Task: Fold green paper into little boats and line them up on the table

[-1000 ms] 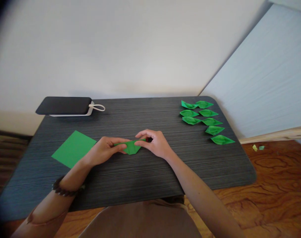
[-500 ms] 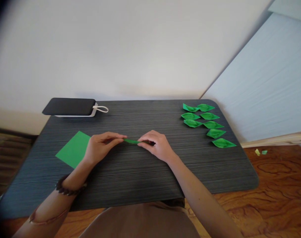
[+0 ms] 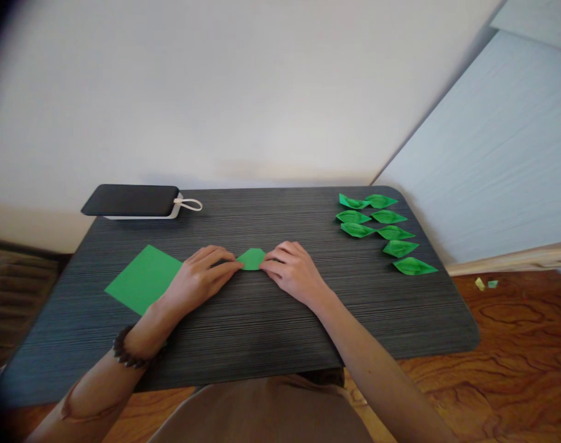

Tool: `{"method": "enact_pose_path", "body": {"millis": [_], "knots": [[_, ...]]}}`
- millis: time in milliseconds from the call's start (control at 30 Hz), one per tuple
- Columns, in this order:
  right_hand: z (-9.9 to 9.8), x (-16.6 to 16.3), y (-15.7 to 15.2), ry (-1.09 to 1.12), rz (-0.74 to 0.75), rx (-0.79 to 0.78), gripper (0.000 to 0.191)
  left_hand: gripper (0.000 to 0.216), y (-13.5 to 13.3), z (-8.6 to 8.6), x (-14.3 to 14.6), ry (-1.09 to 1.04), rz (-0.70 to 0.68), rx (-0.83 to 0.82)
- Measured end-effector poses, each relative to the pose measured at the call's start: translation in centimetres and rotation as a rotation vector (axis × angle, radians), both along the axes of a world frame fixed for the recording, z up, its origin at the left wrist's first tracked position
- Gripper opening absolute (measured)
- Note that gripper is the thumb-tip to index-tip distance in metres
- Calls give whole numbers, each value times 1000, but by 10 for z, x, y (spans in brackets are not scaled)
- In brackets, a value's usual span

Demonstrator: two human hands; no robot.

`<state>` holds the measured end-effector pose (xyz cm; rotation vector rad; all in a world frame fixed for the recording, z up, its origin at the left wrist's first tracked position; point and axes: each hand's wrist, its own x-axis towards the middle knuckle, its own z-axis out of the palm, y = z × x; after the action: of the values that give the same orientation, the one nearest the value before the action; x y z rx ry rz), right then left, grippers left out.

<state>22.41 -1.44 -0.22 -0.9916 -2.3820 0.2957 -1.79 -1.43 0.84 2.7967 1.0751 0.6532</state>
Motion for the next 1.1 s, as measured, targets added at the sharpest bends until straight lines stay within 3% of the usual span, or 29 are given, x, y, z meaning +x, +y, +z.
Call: {"method": "enact_pose_path", "body": {"millis": [433, 767, 1100], "knots": [[1, 5, 0, 10, -52, -77, 17, 24, -6, 0, 1, 56, 56, -59], [4, 9, -1, -72, -62, 2, 19, 22, -9, 2, 3, 126, 85, -64], [2, 7, 0, -69, -113, -125, 21, 21, -7, -2, -3, 53, 85, -107]]}}
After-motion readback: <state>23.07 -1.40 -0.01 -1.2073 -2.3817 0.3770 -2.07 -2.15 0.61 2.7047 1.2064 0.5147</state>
